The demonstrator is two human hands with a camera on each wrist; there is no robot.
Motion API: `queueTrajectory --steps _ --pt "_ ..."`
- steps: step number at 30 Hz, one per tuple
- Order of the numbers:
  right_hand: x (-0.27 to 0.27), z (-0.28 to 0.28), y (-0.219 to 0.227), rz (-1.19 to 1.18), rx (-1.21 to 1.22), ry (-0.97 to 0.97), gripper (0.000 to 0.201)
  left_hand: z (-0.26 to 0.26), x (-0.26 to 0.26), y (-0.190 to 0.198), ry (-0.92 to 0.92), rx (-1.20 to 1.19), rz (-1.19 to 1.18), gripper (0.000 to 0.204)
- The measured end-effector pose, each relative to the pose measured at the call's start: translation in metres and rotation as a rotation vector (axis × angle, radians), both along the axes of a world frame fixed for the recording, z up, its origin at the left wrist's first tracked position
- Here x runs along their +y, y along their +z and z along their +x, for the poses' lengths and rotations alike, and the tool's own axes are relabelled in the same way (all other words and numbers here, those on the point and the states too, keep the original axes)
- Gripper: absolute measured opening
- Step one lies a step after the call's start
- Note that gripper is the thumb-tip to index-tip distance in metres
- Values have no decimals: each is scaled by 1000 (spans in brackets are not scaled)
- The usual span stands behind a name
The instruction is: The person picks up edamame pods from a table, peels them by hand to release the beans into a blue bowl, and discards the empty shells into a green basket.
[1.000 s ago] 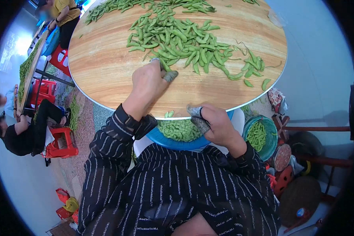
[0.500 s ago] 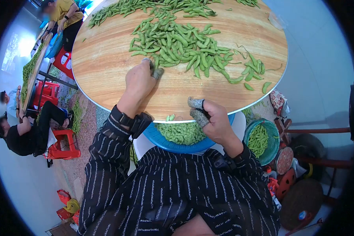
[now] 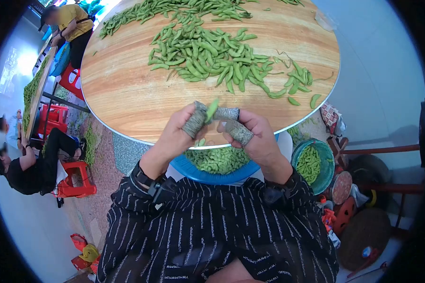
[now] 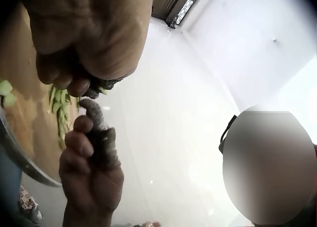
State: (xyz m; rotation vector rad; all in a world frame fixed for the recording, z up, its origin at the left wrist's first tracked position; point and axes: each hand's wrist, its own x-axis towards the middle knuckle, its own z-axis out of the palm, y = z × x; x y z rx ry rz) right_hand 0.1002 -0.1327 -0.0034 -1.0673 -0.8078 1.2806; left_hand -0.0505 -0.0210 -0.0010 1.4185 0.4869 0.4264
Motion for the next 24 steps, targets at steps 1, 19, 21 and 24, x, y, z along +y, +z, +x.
queueTrajectory --steps 1,19,21,24 --pt "1 -2 0 6 0 12 17 -1 -1 -4 -11 15 223 10" --pt "1 -11 0 10 52 -42 9 -2 -11 -1 -52 85 575 21" --pt "3 -12 -2 12 -29 -69 9 0 -13 -1 -49 92 517 21" --pt "5 -9 -8 -2 -121 -101 10 4 -13 -8 -40 82 516 20"
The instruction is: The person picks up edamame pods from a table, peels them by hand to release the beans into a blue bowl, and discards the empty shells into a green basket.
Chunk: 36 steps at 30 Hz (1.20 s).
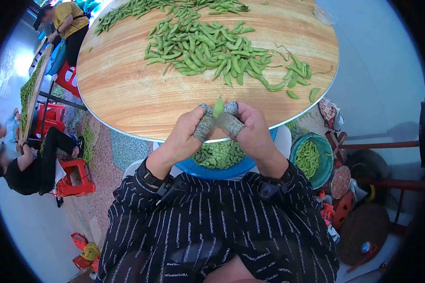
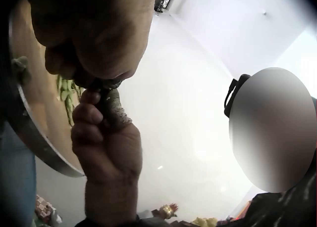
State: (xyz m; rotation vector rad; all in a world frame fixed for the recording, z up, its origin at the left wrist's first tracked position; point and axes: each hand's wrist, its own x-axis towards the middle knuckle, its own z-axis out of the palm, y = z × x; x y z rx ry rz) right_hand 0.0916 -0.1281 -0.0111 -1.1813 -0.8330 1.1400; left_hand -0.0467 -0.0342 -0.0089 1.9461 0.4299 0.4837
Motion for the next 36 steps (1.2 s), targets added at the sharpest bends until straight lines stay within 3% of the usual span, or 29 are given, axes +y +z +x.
queueTrajectory --steps 2,4,5,7,11,13,14,16,17,19,23,25,28,29,31,32,36 --pt "0 1 1 -16 -15 0 10 1 -1 -2 7 -24 55 20" --pt "-2 -2 4 30 97 -26 10 -1 -6 -2 130 164 403 25" --pt "-2 -2 3 31 98 -22 10 0 -6 -3 134 165 404 25" --pt "-2 -1 1 11 82 -1 9 3 -6 -7 169 18 741 32" --pt "-2 -5 0 64 48 9 10 5 -3 -20 164 -156 773 35" --pt "-3 -8 0 132 60 -9 11 6 -10 -31 215 -243 365 25" --pt "-3 -10 0 136 56 -9 11 6 -16 -32 215 -247 368 25" --pt "-1 -12 1 247 -45 -55 12 11 -30 -24 361 -307 -65 17" --pt "-1 -10 0 255 -48 -54 12 13 -32 -25 360 -312 -58 17" --pt "-3 -6 -3 293 -237 -62 13 16 -36 -29 386 -409 -462 18" --pt "-9 -3 -1 176 -54 -77 17 11 -30 -23 341 -241 -183 16" --pt "-13 -1 1 102 244 55 14 9 -27 -15 339 -173 587 20" --pt "-16 -3 1 131 173 66 13 4 -19 -17 221 -185 737 27" --pt "-15 -5 2 131 172 72 13 3 -19 -24 227 -184 738 27" --pt "-15 -12 7 154 42 9 13 5 -21 -32 238 -253 422 24" --pt "-15 -15 9 154 40 12 13 5 -25 -33 241 -255 422 24" --pt "-12 -18 9 283 -71 -32 14 16 -44 -17 407 -470 144 16"
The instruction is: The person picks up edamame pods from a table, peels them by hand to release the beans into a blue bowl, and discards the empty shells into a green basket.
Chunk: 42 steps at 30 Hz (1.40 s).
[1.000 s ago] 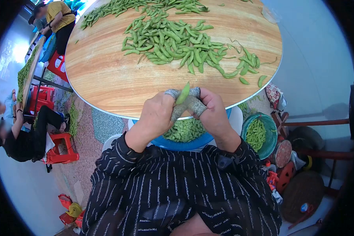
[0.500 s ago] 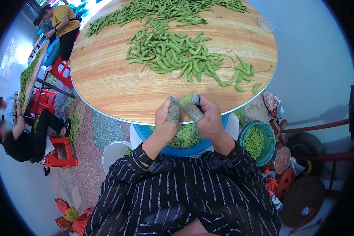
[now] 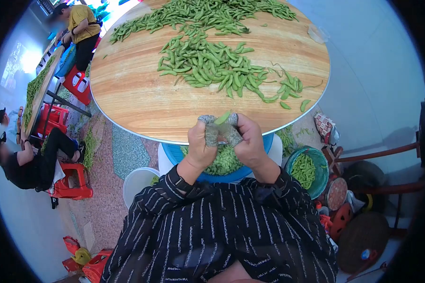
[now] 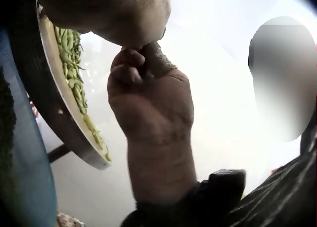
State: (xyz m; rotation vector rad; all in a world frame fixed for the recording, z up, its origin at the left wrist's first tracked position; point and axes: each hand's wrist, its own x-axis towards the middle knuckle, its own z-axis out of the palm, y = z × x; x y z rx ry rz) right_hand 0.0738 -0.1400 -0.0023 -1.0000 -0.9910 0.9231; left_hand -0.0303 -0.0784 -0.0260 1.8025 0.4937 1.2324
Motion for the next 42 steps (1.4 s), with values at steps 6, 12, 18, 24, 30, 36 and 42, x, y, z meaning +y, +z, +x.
queueTrajectory --steps 6,12,18,24,30,36,42 --pt "0 10 -4 35 -327 -72 21 7 0 -9 -100 -195 -514 22" --pt "0 19 -7 -39 -364 -97 13 9 9 3 -242 -92 -818 26" --pt "2 18 -10 -135 -263 -23 11 -1 24 5 -276 85 -444 22" --pt "1 8 2 -244 -103 61 14 -18 23 2 -385 77 -568 15" --pt "5 0 -2 -109 -335 -7 16 -26 25 -2 -353 132 -570 13" --pt "10 -1 15 -6 -730 7 14 -33 35 12 -417 149 -821 17" --pt "16 -1 11 5 -908 -25 21 -32 45 20 -465 55 -1044 15"
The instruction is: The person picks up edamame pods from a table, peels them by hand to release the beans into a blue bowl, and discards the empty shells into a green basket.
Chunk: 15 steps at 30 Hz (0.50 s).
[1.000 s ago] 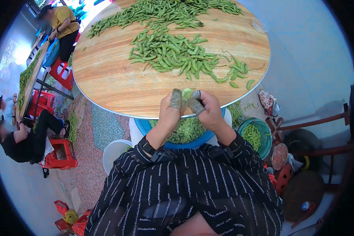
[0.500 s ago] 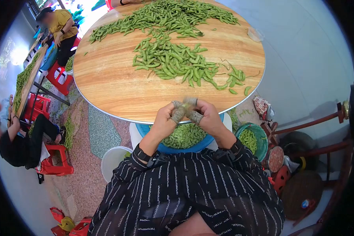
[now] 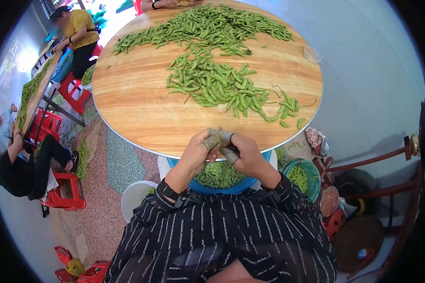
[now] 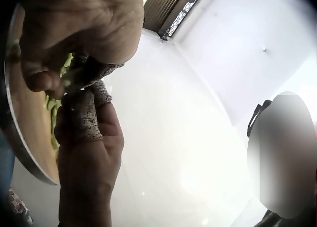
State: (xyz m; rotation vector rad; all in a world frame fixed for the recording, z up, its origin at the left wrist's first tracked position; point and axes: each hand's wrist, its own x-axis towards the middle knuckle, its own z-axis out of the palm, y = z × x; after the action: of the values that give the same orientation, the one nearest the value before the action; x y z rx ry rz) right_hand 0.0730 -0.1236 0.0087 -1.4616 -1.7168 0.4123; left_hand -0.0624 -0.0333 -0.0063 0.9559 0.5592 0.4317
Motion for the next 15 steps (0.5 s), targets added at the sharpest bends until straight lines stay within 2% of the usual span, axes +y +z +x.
queueTrajectory --steps 2,4,6,9,10,12,13,15 --pt "1 -3 -2 -123 448 -15 29 -2 3 3 -31 15 8 13" --pt "1 -1 9 -178 428 2 33 -5 4 6 -137 134 329 13" --pt "1 2 9 -228 400 23 36 -9 9 10 -208 175 365 13" --pt "0 -6 3 -109 247 -36 26 -7 10 3 -222 136 325 16" --pt "1 -7 3 -94 240 -31 26 -5 8 1 -216 131 341 16" --pt "-1 -9 2 -66 8 -83 25 -2 7 -7 -117 -28 304 13" --pt "1 -10 -2 -13 45 -75 25 -2 10 -8 -171 -4 359 12" --pt "3 -9 -3 20 20 -68 21 0 7 -3 -133 32 371 11"
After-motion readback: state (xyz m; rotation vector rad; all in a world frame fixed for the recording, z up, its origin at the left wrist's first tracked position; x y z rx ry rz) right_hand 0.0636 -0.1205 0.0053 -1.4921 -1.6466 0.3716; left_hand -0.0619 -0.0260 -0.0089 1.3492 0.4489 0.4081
